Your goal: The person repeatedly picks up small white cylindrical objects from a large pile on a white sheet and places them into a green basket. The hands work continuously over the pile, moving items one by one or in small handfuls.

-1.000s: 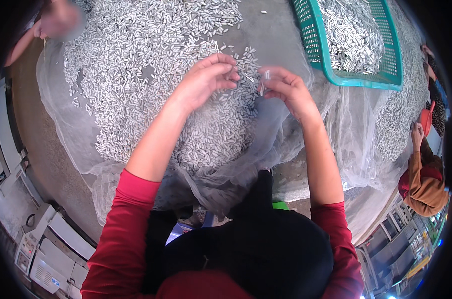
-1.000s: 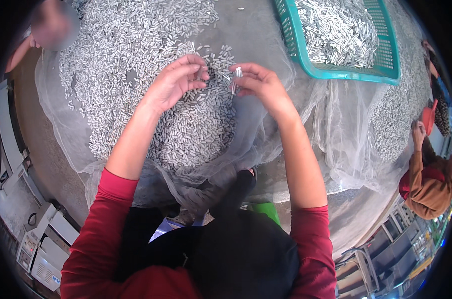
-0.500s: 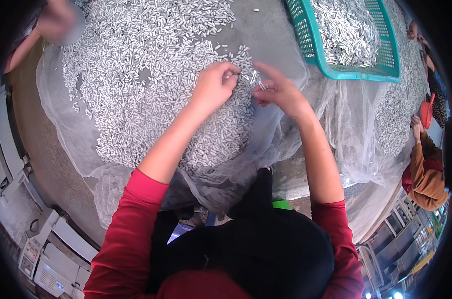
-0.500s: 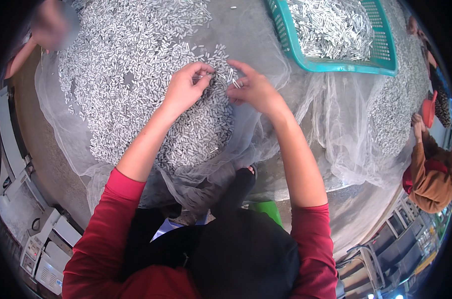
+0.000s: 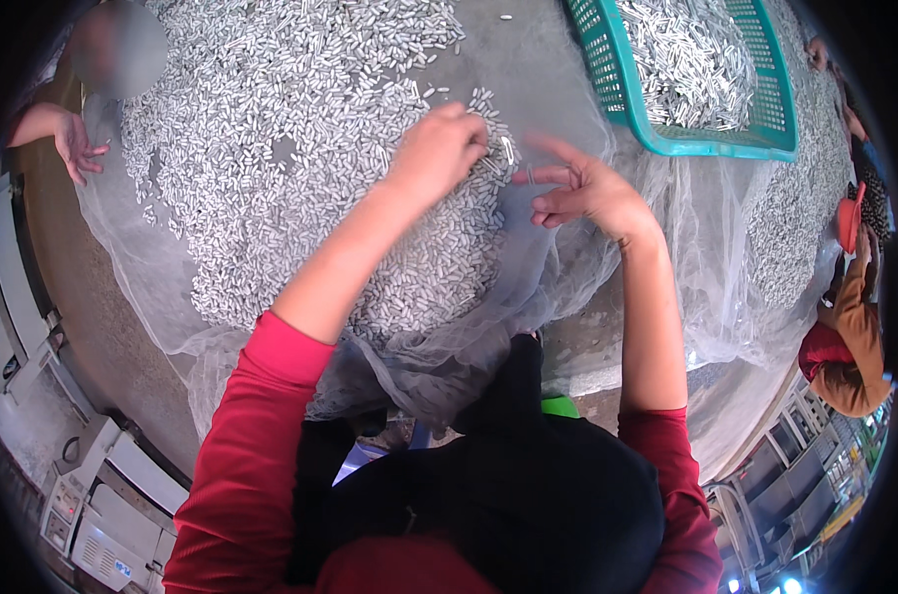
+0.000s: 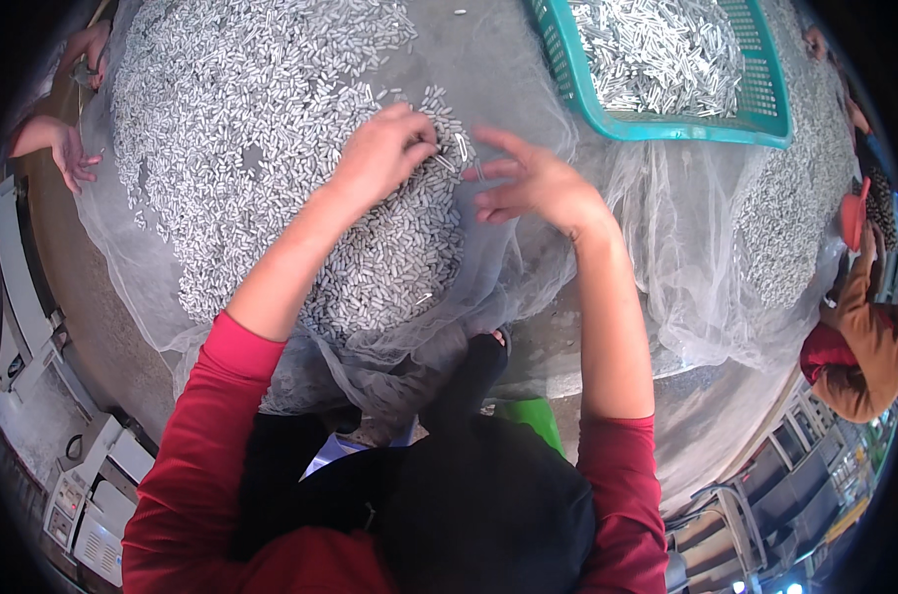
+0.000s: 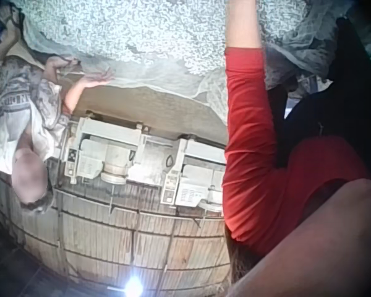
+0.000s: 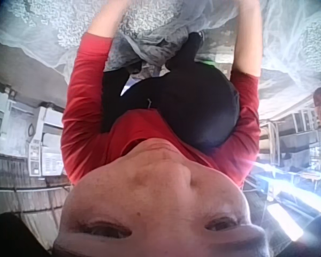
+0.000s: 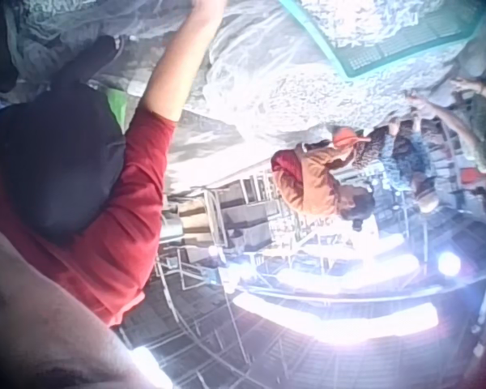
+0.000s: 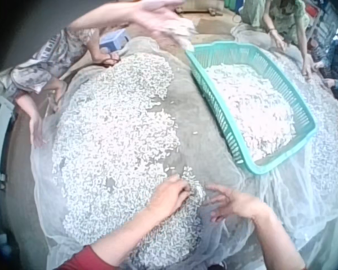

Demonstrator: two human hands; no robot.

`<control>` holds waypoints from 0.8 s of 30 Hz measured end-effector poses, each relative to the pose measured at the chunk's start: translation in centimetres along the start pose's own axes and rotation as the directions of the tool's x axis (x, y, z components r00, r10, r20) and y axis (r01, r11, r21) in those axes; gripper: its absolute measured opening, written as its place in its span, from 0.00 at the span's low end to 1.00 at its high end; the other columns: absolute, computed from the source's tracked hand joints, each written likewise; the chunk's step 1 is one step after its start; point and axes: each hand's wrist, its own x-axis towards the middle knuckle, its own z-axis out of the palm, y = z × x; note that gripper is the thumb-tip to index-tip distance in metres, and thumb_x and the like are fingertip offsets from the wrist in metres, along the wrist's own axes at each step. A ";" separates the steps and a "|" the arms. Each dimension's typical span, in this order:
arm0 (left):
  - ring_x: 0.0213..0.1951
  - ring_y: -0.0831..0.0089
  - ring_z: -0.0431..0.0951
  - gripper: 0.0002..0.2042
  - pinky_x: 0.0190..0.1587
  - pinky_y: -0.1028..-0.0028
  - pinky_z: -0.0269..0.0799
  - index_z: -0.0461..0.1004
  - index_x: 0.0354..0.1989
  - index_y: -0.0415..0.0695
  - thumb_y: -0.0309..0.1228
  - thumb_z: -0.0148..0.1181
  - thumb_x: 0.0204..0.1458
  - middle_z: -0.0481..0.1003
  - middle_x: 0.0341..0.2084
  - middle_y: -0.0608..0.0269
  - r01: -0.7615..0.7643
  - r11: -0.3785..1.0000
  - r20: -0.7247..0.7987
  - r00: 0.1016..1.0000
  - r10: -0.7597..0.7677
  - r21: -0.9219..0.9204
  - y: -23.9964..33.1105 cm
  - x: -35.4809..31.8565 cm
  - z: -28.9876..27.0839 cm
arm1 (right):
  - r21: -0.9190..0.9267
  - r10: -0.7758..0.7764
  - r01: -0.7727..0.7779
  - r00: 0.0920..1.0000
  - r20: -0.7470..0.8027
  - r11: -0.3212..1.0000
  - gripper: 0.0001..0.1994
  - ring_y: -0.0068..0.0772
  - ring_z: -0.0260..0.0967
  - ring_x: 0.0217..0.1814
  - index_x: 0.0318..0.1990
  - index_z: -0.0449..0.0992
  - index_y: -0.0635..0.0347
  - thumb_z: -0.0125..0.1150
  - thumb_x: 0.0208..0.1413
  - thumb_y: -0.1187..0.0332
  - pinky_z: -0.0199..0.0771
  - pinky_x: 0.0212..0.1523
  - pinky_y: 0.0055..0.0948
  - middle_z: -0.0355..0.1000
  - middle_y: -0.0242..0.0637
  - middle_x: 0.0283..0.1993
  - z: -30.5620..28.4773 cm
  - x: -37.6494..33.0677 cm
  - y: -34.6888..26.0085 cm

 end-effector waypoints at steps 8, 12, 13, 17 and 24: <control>0.38 0.72 0.77 0.07 0.41 0.74 0.72 0.73 0.39 0.42 0.29 0.56 0.55 0.76 0.38 0.61 0.450 0.078 0.426 0.879 -0.212 -0.890 -2.1 -1.5 -3.6 | -0.034 0.019 -0.019 1.000 -0.006 0.999 0.33 0.29 0.76 0.36 0.66 0.55 0.62 0.58 0.50 0.81 0.77 0.37 0.22 0.69 0.50 0.56 0.2 -1.1 0.2; 0.38 0.71 0.77 0.08 0.40 0.72 0.73 0.70 0.42 0.42 0.28 0.52 0.55 0.75 0.40 0.59 0.490 0.125 0.460 0.863 -0.207 -0.863 -1.8 -1.6 -2.3 | -0.094 -0.034 0.025 0.994 -0.101 0.995 0.29 0.29 0.76 0.36 0.63 0.59 0.65 0.56 0.52 0.80 0.76 0.37 0.22 0.70 0.48 0.55 0.8 -1.1 0.1; 0.37 0.71 0.77 0.10 0.40 0.73 0.73 0.72 0.44 0.43 0.28 0.54 0.53 0.76 0.37 0.60 0.495 0.249 0.433 0.861 -0.266 -0.832 -1.3 -1.5 -1.6 | -0.049 -0.088 0.084 0.992 -0.088 0.995 0.27 0.29 0.76 0.35 0.62 0.60 0.66 0.55 0.53 0.80 0.76 0.37 0.22 0.70 0.48 0.55 0.7 -0.9 0.1; 0.34 0.73 0.76 0.12 0.38 0.76 0.73 0.76 0.44 0.46 0.28 0.57 0.51 0.77 0.32 0.62 0.179 0.954 0.094 0.982 -0.161 -0.241 0.4 -1.0 0.1 | 0.268 -0.145 0.186 0.975 -0.166 0.945 0.20 0.32 0.75 0.38 0.55 0.68 0.67 0.56 0.55 0.73 0.76 0.39 0.30 0.73 0.45 0.50 0.4 1.4 0.7; 0.34 0.75 0.76 0.18 0.36 0.77 0.72 0.69 0.54 0.41 0.23 0.51 0.53 0.76 0.40 0.57 0.472 0.605 0.332 0.881 -0.336 -0.642 0.8 -0.6 -0.5 | -0.661 -0.308 -0.172 0.780 -0.544 0.730 0.12 0.39 0.76 0.40 0.38 0.79 0.58 0.63 0.48 0.63 0.74 0.42 0.34 0.78 0.43 0.35 2.6 5.9 2.2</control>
